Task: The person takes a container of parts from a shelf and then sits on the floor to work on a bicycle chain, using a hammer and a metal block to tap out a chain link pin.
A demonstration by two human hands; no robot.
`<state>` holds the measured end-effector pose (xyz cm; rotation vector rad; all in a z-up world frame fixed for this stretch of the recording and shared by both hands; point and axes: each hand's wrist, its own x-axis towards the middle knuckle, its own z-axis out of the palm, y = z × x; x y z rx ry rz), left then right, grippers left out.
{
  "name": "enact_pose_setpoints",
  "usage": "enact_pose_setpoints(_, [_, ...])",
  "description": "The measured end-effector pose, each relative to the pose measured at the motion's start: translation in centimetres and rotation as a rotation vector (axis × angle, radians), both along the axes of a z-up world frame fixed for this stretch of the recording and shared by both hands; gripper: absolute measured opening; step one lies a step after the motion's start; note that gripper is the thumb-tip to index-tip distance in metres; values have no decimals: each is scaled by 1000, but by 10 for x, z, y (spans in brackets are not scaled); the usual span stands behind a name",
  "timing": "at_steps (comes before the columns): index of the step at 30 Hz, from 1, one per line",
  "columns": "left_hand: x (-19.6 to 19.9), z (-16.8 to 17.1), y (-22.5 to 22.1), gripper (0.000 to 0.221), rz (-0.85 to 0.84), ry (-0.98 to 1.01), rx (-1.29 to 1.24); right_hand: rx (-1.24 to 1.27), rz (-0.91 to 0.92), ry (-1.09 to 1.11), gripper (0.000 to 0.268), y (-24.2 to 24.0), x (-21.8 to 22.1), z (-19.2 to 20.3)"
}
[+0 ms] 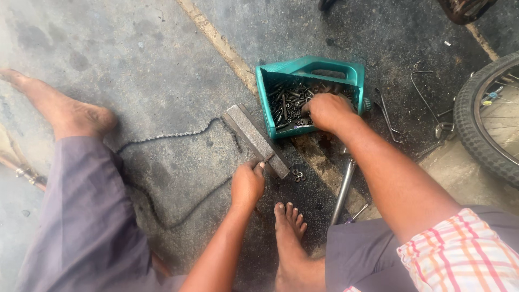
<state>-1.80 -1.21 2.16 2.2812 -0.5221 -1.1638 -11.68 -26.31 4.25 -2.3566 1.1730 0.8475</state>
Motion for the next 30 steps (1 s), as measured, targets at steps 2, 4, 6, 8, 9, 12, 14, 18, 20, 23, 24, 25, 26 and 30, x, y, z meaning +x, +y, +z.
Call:
enact_pose_setpoints(2, [1,-1,0,36,-15,4,-3,50,-29,9,65,-3,2,-2])
enact_pose_setpoints(4, [1,-1,2,35,-10,25,-7,46,-2,-6,68,-5,-4,-4])
enact_pose_setpoints(6, [0,1,0,35,19,59,-22,-8,-5,-100,66,-5,-12,-6])
enact_pose_setpoints(8, [2,3,-1,35,-5,35,-13,-42,31,-143,59,-6,-15,-8])
enact_pose_setpoints(9, [3,4,0,35,-14,21,-6,-44,66,-137,53,-4,-14,-11])
enact_pose_setpoints(12, [2,5,0,35,-21,28,2,-29,215,-113,53,2,-10,-16])
enact_pose_setpoints(14, [1,4,-2,36,4,53,9,-22,232,-56,57,2,-4,-14])
enact_pose_setpoints(18, [2,3,-2,36,-3,43,24,-81,110,-50,64,-1,3,2])
enact_pose_setpoints(20, [3,2,-3,36,-18,33,10,-97,112,-102,59,-1,4,9])
enact_pose_setpoints(23, [1,4,3,35,-21,29,18,-21,167,-89,49,7,5,10])
enact_pose_setpoints(24, [1,4,0,35,-21,26,14,11,179,-59,53,8,9,8])
enact_pose_setpoints(25, [2,5,-2,35,-17,38,23,42,191,-29,57,7,11,7])
enact_pose_setpoints(26, [2,6,-3,35,-8,51,31,65,140,-70,57,5,13,6])
enact_pose_setpoints(30, [3,7,-1,34,-37,53,45,57,48,-161,54,2,14,0])
